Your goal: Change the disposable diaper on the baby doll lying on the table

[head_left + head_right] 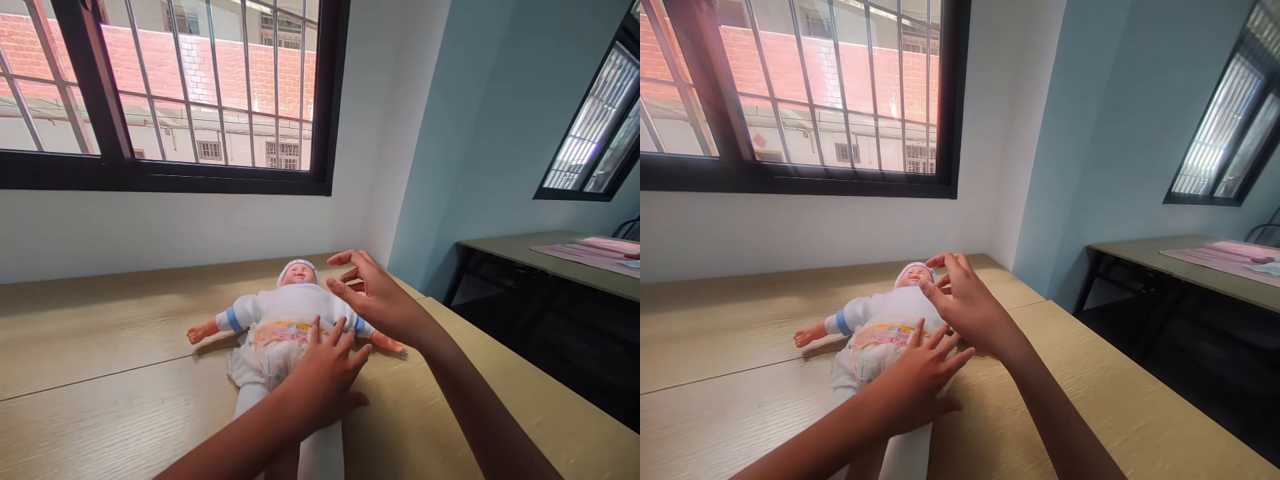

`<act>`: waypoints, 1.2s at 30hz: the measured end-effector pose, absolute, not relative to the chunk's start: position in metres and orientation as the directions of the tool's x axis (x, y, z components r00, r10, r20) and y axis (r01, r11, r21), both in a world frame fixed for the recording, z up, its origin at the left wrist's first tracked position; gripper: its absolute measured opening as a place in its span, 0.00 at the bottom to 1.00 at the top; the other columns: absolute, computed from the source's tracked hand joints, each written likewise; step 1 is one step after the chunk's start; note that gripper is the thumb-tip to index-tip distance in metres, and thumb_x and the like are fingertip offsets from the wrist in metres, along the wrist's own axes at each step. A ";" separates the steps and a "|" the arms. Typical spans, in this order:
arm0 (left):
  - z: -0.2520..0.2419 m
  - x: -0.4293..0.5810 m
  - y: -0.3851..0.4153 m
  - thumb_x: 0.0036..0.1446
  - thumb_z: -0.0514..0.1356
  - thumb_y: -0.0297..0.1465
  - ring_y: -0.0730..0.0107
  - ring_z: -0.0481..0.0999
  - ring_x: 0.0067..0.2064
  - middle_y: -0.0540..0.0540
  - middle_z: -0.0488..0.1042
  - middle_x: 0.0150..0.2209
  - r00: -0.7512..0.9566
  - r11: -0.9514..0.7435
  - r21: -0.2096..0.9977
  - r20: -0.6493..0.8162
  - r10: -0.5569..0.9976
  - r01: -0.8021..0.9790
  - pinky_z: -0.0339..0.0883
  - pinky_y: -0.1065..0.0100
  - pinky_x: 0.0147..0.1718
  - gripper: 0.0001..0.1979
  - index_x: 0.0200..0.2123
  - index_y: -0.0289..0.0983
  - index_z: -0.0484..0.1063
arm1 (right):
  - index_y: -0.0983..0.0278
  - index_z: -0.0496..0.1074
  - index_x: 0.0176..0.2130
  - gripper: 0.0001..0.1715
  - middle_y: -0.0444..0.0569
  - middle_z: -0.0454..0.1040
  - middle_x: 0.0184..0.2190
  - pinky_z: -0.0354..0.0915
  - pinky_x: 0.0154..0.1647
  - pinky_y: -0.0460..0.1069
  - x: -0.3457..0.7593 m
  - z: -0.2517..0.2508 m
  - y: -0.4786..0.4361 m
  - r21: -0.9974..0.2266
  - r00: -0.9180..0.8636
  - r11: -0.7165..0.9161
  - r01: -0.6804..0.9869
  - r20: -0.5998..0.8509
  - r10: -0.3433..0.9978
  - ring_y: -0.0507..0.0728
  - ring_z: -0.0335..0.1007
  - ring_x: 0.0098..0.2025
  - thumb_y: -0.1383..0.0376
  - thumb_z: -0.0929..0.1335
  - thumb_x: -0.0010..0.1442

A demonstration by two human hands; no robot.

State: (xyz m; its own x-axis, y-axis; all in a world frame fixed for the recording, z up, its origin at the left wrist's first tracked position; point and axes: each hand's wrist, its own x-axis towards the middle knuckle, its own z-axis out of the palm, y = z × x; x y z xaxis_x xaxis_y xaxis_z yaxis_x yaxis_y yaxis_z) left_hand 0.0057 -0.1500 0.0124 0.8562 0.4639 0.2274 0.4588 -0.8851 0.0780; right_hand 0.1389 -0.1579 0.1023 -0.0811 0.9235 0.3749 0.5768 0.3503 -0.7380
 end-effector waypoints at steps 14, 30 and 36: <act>0.044 -0.016 -0.139 0.61 0.56 0.42 0.52 0.56 0.65 0.38 0.61 0.62 0.866 -0.854 0.373 0.202 0.457 0.364 0.52 0.50 0.62 0.33 0.63 0.33 0.53 | 0.59 0.71 0.44 0.15 0.47 0.73 0.45 0.66 0.38 0.48 0.151 0.116 -0.174 -0.599 -0.234 0.396 0.696 0.332 0.914 0.56 0.71 0.44 0.54 0.65 0.62; 0.111 -0.050 -0.147 0.58 0.59 0.39 0.79 0.63 0.23 0.55 0.64 0.20 0.516 -0.551 0.833 0.452 0.727 0.047 0.58 0.76 0.24 0.18 0.22 0.35 0.63 | 0.61 0.75 0.36 0.13 0.43 0.76 0.35 0.65 0.43 0.47 0.130 0.127 -0.191 -0.673 -0.337 0.526 0.520 0.404 0.850 0.53 0.71 0.40 0.57 0.64 0.64; 0.122 -0.054 -0.179 0.60 0.56 0.44 0.82 0.53 0.18 0.54 0.55 0.18 0.616 -0.382 0.914 0.382 0.689 -0.139 0.45 0.77 0.15 0.21 0.22 0.34 0.67 | 0.61 0.74 0.37 0.09 0.43 0.75 0.33 0.68 0.42 0.45 0.116 0.138 -0.227 -0.771 -0.364 0.578 0.267 0.475 0.801 0.52 0.72 0.38 0.61 0.65 0.65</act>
State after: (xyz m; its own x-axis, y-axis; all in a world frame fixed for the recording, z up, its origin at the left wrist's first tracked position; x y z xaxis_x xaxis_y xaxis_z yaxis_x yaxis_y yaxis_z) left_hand -0.0543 -0.1792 0.1219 0.6162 0.6888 0.3819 -0.1395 -0.3818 0.9136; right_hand 0.1157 -0.2271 0.1379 -0.3636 0.8012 0.4752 0.2667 0.5783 -0.7710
